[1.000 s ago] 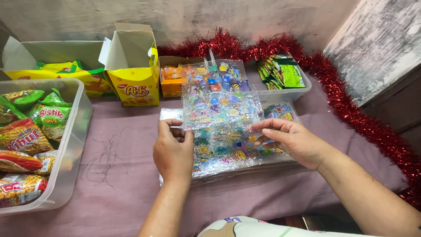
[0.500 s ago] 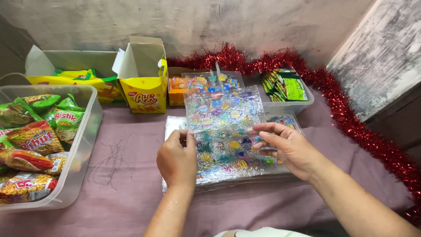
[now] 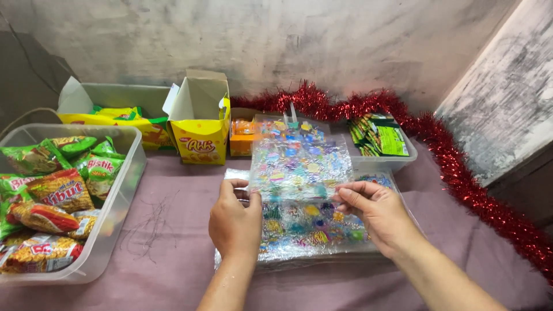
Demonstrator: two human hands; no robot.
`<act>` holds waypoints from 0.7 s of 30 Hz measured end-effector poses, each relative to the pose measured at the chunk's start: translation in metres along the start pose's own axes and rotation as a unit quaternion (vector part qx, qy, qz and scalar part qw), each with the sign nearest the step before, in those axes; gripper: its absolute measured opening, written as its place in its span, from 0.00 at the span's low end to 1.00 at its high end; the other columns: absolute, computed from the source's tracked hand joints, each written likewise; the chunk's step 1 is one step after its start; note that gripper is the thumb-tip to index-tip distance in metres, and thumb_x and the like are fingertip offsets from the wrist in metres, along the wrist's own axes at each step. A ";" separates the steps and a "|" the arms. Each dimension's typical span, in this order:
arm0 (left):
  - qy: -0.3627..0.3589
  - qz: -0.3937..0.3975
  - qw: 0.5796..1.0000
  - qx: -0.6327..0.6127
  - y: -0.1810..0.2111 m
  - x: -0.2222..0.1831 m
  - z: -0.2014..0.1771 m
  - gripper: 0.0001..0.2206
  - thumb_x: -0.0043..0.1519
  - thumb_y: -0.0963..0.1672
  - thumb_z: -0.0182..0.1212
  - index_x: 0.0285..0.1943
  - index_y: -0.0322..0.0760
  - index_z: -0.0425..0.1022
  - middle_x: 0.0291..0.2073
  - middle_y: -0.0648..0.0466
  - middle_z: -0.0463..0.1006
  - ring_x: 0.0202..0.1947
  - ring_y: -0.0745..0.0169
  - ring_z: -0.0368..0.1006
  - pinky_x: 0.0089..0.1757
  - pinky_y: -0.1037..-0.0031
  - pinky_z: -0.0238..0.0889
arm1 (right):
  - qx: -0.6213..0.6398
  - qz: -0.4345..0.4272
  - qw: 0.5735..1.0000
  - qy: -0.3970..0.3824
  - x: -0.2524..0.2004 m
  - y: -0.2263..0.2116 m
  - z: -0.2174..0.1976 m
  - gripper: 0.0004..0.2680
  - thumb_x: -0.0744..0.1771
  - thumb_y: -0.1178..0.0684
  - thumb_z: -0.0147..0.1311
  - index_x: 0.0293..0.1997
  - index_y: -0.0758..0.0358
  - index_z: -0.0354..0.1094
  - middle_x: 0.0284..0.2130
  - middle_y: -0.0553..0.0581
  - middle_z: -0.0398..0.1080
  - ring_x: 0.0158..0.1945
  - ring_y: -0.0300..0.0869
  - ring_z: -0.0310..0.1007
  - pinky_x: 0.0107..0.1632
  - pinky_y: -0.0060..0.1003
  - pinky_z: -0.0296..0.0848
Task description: Organizing and inspecting plastic sleeves containing stickers, flipping through a stack and examining individual items.
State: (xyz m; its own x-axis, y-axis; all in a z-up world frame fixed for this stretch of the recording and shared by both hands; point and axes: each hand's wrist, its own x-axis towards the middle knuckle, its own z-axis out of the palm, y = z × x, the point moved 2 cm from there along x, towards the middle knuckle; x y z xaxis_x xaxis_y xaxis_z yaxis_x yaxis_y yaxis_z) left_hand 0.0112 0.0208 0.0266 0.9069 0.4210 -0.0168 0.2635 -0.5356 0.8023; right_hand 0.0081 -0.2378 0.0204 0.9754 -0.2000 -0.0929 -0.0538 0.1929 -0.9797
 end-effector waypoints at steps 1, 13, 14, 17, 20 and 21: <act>0.015 -0.005 1.000 -0.016 0.001 0.001 -0.001 0.09 0.60 0.50 0.60 0.48 0.55 0.72 0.32 0.65 0.84 0.35 0.56 0.79 0.36 0.57 0.66 | 0.004 0.009 1.000 0.007 -0.004 -0.004 0.005 0.06 0.65 0.65 0.60 0.42 0.78 0.75 0.34 0.73 0.78 0.34 0.51 0.76 0.41 0.40 0.78; -0.008 0.167 0.980 -0.109 0.021 0.007 0.022 0.12 0.61 0.43 0.60 0.53 0.50 0.71 0.30 0.60 0.83 0.28 0.63 0.78 0.31 0.66 0.69 | -0.024 -0.005 0.996 0.089 -0.008 -0.028 -0.009 0.07 0.66 0.60 0.60 0.44 0.74 0.74 0.29 0.71 0.76 0.26 0.52 0.73 0.35 0.41 0.74; -0.026 0.173 0.978 -0.113 0.025 0.008 0.023 0.12 0.61 0.42 0.61 0.54 0.48 0.71 0.32 0.59 0.83 0.29 0.63 0.78 0.30 0.68 0.71 | -0.027 -0.011 0.996 0.089 -0.010 -0.031 -0.010 0.06 0.67 0.60 0.59 0.45 0.73 0.73 0.28 0.70 0.75 0.25 0.54 0.75 0.36 0.41 0.75; -0.027 0.188 0.974 -0.123 0.026 0.012 0.029 0.12 0.60 0.43 0.62 0.52 0.47 0.72 0.31 0.59 0.83 0.28 0.62 0.78 0.31 0.66 0.69 | -0.023 -0.018 0.994 0.105 -0.017 -0.037 -0.008 0.05 0.67 0.61 0.58 0.44 0.72 0.73 0.28 0.69 0.74 0.25 0.56 0.76 0.36 0.39 0.74; -0.038 0.186 0.971 -0.143 0.029 0.014 0.030 0.11 0.61 0.43 0.61 0.52 0.46 0.72 0.32 0.58 0.83 0.28 0.63 0.79 0.31 0.67 0.71 | -0.023 -0.021 0.993 0.114 -0.023 -0.038 -0.006 0.06 0.67 0.60 0.58 0.45 0.72 0.72 0.30 0.70 0.76 0.28 0.57 0.78 0.39 0.40 0.75; -0.045 0.190 0.970 -0.143 0.029 0.015 0.029 0.11 0.61 0.43 0.61 0.52 0.46 0.72 0.32 0.58 0.83 0.28 0.63 0.79 0.31 0.67 0.71 | -0.022 -0.022 0.992 0.123 -0.024 -0.038 -0.007 0.06 0.67 0.60 0.58 0.45 0.72 0.72 0.30 0.70 0.76 0.28 0.57 0.78 0.39 0.40 0.75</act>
State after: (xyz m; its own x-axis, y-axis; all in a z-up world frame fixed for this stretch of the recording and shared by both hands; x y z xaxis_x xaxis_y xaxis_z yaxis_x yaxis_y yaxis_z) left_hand 0.0425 -0.0097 0.0321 0.9492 0.1594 0.2712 -0.1865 -0.4090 0.8933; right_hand -0.0146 -0.2469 0.0586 0.8956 -0.4368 -0.0845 -0.0260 0.1384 -0.9900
